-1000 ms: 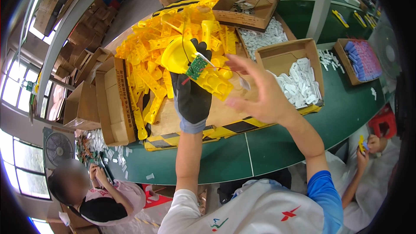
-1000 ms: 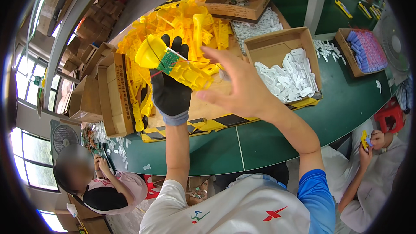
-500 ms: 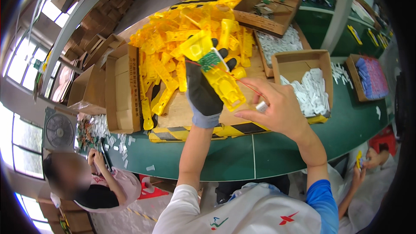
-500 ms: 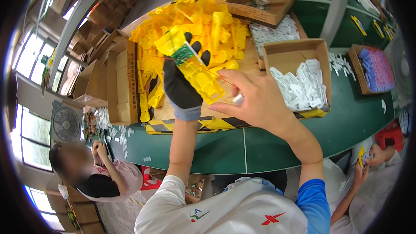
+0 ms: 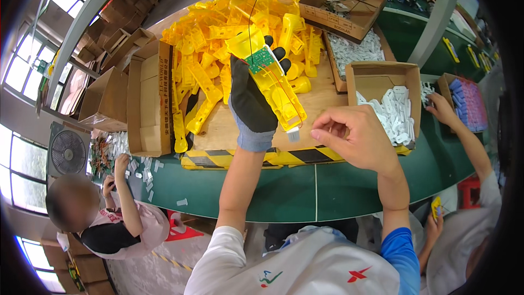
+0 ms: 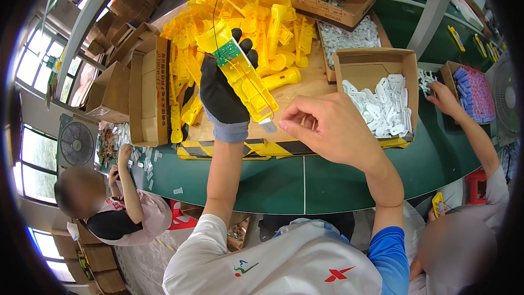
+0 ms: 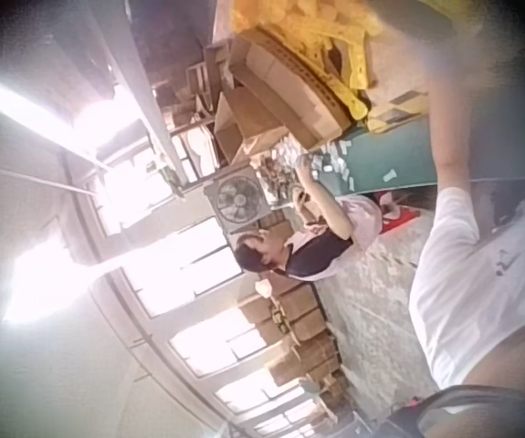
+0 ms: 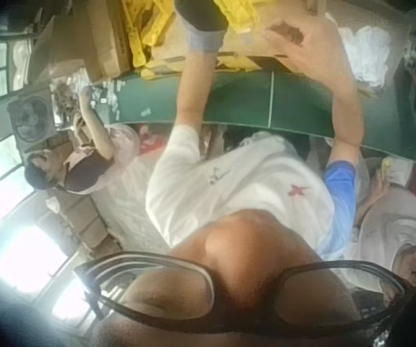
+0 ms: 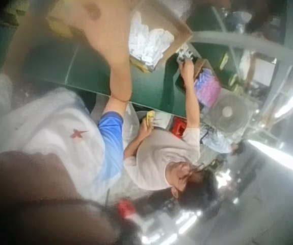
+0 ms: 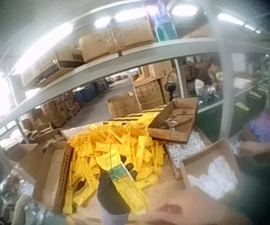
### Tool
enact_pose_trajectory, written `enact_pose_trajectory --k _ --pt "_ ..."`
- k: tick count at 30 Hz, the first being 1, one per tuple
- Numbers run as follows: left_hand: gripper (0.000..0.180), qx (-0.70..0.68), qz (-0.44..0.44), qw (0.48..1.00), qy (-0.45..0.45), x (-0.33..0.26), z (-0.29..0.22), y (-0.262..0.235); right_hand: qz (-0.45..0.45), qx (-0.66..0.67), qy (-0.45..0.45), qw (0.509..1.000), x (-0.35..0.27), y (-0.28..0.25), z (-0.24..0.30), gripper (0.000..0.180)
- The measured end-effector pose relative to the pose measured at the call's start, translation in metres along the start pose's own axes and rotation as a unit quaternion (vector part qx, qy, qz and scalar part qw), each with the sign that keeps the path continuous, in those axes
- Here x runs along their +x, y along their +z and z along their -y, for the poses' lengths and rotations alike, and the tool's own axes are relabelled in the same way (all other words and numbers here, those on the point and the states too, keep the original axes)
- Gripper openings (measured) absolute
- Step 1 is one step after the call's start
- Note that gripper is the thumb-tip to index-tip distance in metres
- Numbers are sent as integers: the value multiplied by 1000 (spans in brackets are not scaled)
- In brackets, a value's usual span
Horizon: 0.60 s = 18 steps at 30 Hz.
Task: The recorder is seen assembling yellow lighting components, inserting circuit boards and white covers.
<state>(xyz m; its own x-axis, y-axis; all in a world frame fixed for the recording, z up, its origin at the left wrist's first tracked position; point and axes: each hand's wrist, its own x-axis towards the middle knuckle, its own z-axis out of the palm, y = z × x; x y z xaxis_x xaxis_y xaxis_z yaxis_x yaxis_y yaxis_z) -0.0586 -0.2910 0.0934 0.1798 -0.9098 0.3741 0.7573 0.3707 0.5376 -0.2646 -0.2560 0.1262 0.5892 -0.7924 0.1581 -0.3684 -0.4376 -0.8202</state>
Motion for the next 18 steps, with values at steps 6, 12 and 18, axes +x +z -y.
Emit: enact_pose_trajectory --k 6,12,18 --pt "49 -7 49 999 21 -16 14 5 -176 -49 -162 970 6 22 -14 74" --pt "55 63 80 995 1 -33 14 15 -98 7 -26 995 -10 19 -14 66" --pt "45 39 37 999 -2 -29 14 21 -39 54 17 998 -37 14 -20 24"
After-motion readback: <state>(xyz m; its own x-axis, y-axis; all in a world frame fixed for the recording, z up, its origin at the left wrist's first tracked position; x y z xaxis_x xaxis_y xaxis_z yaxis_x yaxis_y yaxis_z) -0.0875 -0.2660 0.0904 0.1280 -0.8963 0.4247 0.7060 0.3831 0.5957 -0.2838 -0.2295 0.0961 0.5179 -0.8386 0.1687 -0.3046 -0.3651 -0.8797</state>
